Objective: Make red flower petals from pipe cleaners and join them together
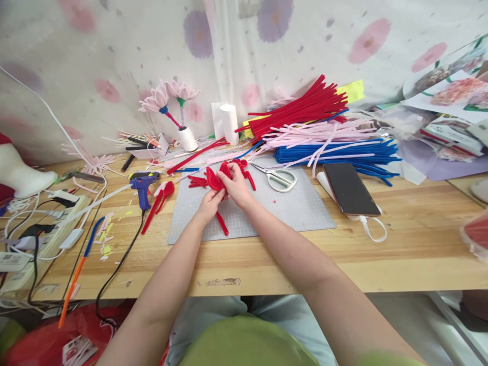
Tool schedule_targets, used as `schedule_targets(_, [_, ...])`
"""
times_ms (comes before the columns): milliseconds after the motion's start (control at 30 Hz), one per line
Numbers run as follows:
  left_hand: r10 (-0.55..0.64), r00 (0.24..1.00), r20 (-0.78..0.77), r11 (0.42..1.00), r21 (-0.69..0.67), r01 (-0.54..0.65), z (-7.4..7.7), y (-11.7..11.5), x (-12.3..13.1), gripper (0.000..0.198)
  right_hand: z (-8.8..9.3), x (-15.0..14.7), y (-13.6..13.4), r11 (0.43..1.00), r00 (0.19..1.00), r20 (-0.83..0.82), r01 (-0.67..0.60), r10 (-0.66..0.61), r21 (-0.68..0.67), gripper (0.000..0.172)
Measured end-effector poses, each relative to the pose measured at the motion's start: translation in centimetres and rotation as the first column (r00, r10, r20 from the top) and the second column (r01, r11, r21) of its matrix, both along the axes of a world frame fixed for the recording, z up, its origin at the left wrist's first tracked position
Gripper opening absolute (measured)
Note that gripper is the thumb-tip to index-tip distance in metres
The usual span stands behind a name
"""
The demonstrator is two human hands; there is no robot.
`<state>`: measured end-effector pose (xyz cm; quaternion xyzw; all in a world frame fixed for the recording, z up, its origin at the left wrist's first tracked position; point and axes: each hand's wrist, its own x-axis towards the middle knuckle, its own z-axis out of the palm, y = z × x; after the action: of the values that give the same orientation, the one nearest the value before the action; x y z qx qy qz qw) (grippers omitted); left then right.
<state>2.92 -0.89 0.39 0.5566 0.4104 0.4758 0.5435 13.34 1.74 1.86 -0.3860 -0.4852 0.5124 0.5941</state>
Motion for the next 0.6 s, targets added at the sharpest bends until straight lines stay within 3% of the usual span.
schedule_targets(67, [-0.018, 0.998, 0.067, 0.999, -0.038, 0.021, 0.0, 0.0, 0.0, 0.033, -0.1, 0.4, 0.4, 0.999, 1.000, 0.014, -0.021, 0.021, -0.027, 0.041])
schedule_targets(233, [-0.183, 0.952, 0.247, 0.960, -0.164, 0.227, 0.4, -0.2, -0.7, 0.031, 0.5, 2.2, 1.5, 0.973, 0.986, 0.031, -0.155, 0.163, -0.169, 0.061])
schedule_targets(367, [-0.216, 0.949, 0.229, 0.949, -0.181, 0.259, 0.7, -0.4, -1.1, 0.031, 1.4, 3.4, 1.3, 0.944, 0.950, 0.102, -0.274, 0.296, -0.186, 0.056])
schedule_targets(600, [-0.318, 0.946, 0.068, 0.916, -0.235, 0.325, 0.8, -0.5, -1.1, 0.038, 2.9, 4.2, 0.7, 0.963, 0.939, 0.214, -0.262, 0.270, -0.065, 0.035])
